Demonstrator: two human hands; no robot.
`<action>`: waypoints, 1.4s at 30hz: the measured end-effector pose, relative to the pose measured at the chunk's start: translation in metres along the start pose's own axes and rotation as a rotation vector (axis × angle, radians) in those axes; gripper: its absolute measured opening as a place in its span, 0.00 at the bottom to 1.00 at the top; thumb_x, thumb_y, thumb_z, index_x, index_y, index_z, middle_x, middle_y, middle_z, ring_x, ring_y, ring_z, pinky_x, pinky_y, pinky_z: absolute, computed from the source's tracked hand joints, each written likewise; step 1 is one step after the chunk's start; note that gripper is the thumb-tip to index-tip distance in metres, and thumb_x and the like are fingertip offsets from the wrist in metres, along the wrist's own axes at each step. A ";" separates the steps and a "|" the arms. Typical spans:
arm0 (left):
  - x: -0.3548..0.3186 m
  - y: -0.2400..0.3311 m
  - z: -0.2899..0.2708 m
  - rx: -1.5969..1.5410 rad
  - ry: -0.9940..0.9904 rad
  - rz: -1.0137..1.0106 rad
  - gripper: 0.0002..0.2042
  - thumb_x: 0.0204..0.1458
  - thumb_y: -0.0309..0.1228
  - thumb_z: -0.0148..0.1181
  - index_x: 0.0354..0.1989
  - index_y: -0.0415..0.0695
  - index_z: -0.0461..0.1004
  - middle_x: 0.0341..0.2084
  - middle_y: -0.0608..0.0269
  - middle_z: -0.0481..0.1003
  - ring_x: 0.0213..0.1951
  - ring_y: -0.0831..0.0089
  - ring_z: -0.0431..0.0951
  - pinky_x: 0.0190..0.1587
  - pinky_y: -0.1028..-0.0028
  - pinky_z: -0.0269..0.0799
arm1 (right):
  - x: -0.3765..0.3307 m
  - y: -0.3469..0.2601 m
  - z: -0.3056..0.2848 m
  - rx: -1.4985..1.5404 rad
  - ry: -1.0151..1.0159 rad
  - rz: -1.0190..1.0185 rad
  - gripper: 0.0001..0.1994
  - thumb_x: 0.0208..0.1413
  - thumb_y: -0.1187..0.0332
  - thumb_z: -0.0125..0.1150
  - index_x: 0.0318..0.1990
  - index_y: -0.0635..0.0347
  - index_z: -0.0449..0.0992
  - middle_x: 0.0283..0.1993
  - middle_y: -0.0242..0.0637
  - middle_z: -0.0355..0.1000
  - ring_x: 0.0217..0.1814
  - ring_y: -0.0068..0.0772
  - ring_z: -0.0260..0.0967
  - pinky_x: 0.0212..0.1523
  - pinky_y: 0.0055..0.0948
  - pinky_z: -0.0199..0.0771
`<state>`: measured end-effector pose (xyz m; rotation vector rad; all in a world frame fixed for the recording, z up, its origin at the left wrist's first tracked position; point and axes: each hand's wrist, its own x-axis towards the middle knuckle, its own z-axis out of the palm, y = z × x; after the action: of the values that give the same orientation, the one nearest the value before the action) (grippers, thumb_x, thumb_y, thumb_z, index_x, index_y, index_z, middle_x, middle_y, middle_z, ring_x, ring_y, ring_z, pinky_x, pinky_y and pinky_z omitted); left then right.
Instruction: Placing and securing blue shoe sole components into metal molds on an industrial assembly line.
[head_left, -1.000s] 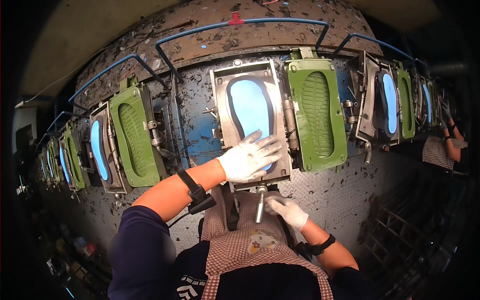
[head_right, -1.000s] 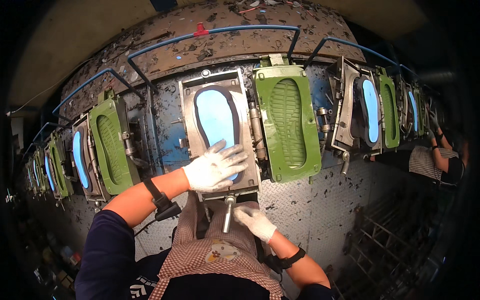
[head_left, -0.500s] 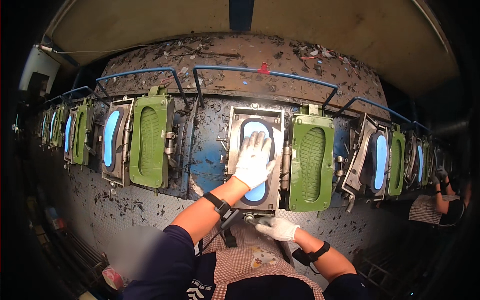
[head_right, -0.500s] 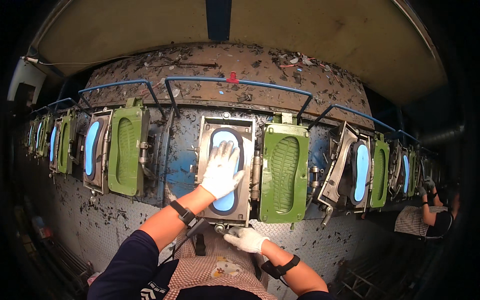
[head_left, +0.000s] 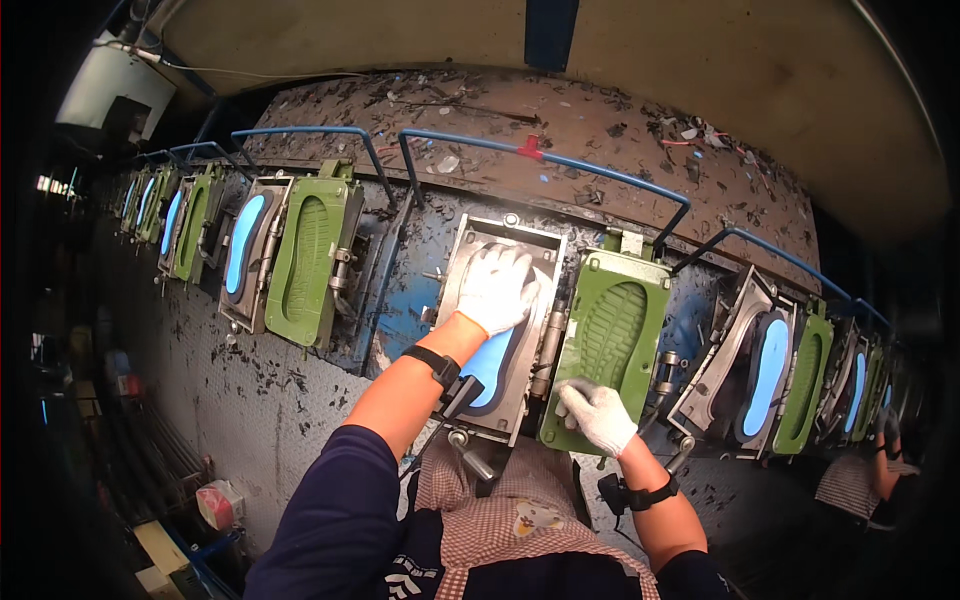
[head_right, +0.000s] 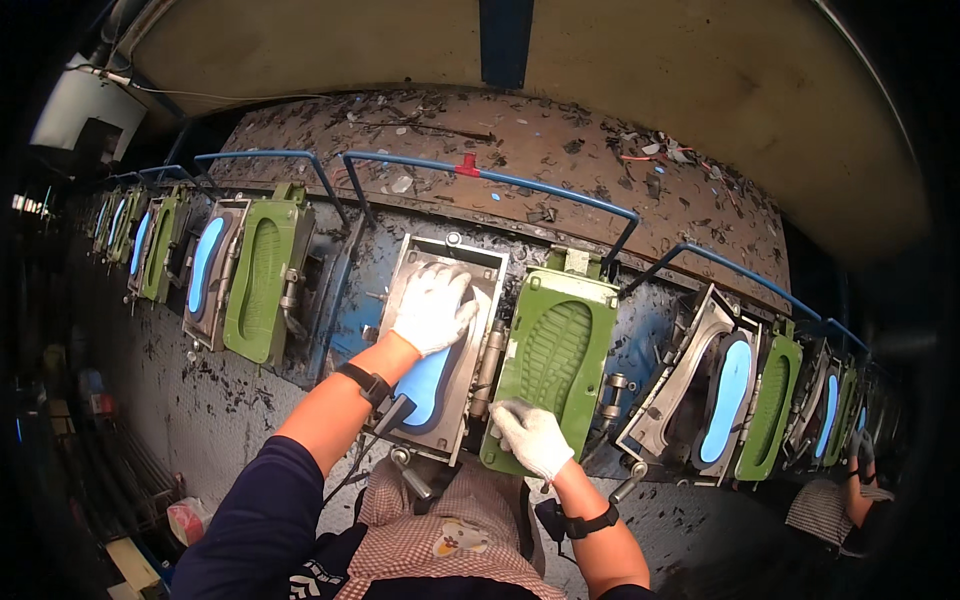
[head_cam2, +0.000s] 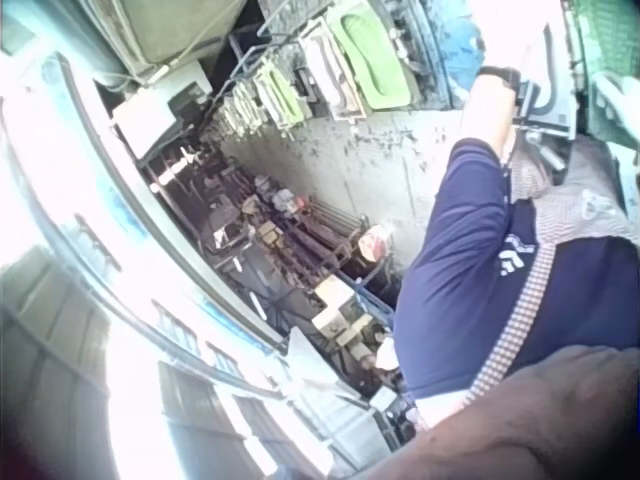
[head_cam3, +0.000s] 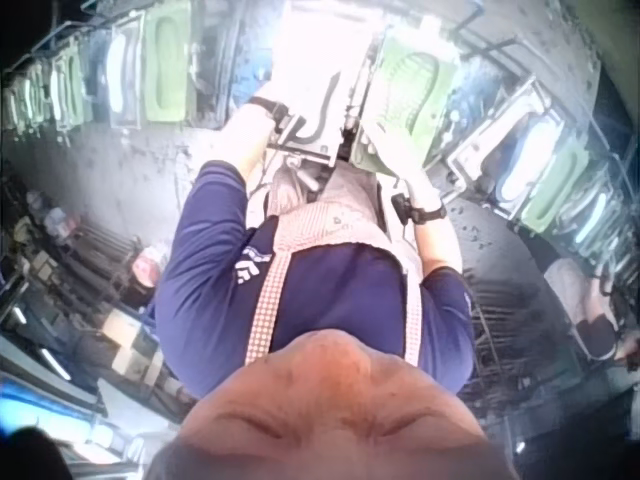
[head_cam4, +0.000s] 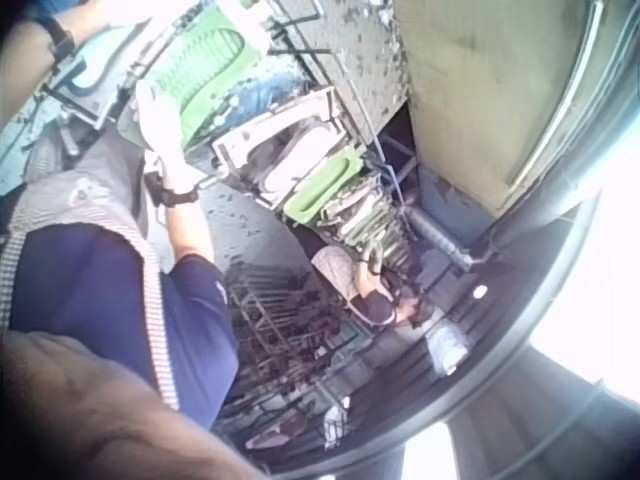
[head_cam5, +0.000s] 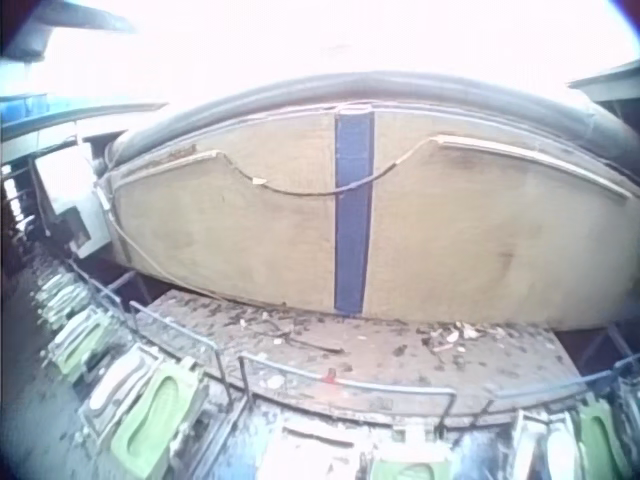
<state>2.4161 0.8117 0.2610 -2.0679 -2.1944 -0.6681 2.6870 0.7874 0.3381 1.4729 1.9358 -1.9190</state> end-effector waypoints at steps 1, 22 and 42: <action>0.000 -0.002 -0.001 -0.029 -0.015 0.000 0.22 0.57 0.44 0.60 0.55 0.41 0.75 0.55 0.51 0.75 0.60 0.51 0.71 0.66 0.50 0.61 | 0.006 -0.015 -0.004 0.017 0.020 0.011 0.20 0.70 0.54 0.55 0.52 0.64 0.80 0.30 0.33 0.77 0.27 0.22 0.73 0.32 0.26 0.74; -0.111 -0.171 0.047 -1.404 0.435 -1.316 0.26 0.69 0.41 0.55 0.69 0.40 0.63 0.68 0.50 0.66 0.67 0.58 0.67 0.71 0.60 0.60 | 0.236 -0.191 0.046 -1.494 -0.326 -0.604 0.13 0.63 0.70 0.52 0.51 0.56 0.81 0.49 0.49 0.78 0.51 0.54 0.78 0.49 0.45 0.81; -0.188 -0.147 0.099 0.075 -0.351 -0.079 0.36 0.55 0.35 0.57 0.74 0.40 0.57 0.75 0.46 0.53 0.76 0.47 0.51 0.76 0.47 0.44 | 0.239 -0.149 0.044 -1.177 0.106 -0.342 0.12 0.60 0.73 0.51 0.46 0.71 0.77 0.46 0.60 0.77 0.49 0.58 0.77 0.52 0.48 0.78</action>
<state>2.3185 0.6681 0.0697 -2.2119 -2.4444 -0.2331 2.4393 0.9206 0.2934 0.8815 2.6702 -0.4042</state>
